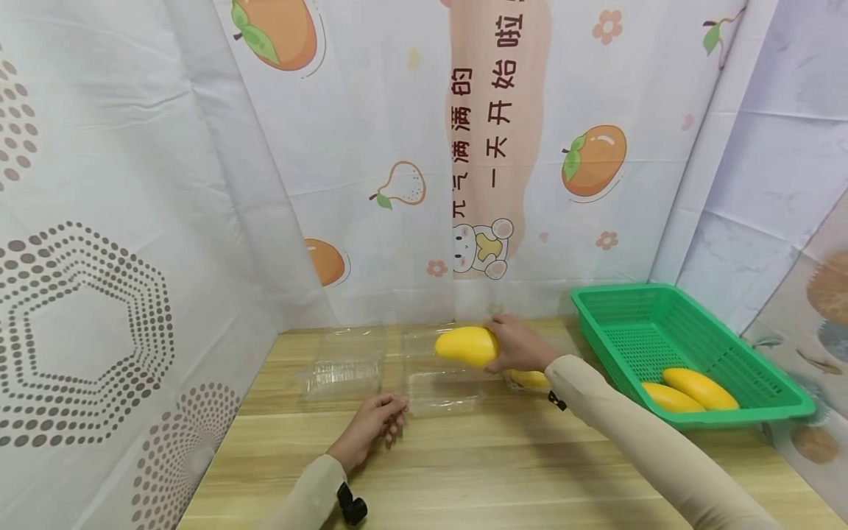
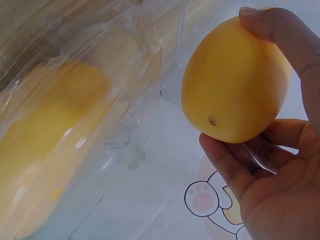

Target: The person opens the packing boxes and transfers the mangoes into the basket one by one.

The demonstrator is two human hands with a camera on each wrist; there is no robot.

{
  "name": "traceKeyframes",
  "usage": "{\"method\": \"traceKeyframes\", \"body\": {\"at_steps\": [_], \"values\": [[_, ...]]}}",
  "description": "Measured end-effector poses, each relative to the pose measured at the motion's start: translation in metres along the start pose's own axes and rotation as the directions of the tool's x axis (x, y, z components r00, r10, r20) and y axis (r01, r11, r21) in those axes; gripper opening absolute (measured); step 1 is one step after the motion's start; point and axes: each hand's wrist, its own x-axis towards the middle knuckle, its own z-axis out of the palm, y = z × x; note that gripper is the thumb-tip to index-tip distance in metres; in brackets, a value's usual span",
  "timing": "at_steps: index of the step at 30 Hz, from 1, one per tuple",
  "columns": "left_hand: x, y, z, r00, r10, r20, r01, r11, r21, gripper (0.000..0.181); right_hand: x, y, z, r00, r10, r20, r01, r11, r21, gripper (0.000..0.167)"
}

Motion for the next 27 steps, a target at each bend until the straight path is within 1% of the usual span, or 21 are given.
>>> {"method": "traceKeyframes", "body": {"at_steps": [3, 7, 14, 23, 27], "values": [[0.0, 0.0, -0.001, 1.0, -0.004, -0.001, 0.004, 1.0, 0.001, 0.033, -0.003, 0.002, -0.002, 1.0, 0.008, -0.011, -0.008, 1.0, 0.008, 0.077], [0.001, 0.0, -0.001, 1.0, -0.008, 0.0, 0.008, 1.0, -0.002, 0.034, -0.004, 0.006, -0.005, 1.0, 0.001, -0.028, 0.0, 1.0, 0.009, 0.077], [0.001, 0.0, -0.001, 1.0, 0.002, 0.008, -0.002, 1.0, -0.002, 0.033, -0.006, 0.011, -0.011, 0.999, -0.008, -0.049, 0.009, 1.0, 0.022, 0.075], [0.0, -0.001, -0.002, 1.0, 0.003, 0.005, -0.003, 1.0, -0.001, 0.033, -0.009, 0.013, -0.017, 0.998, 0.058, -0.025, -0.057, 0.997, 0.051, 0.078], [0.001, 0.0, -0.002, 1.0, 0.004, 0.005, -0.004, 1.0, 0.0, 0.033, -0.01, 0.013, -0.019, 0.997, 0.07, -0.031, -0.068, 0.996, 0.054, 0.076]]}}
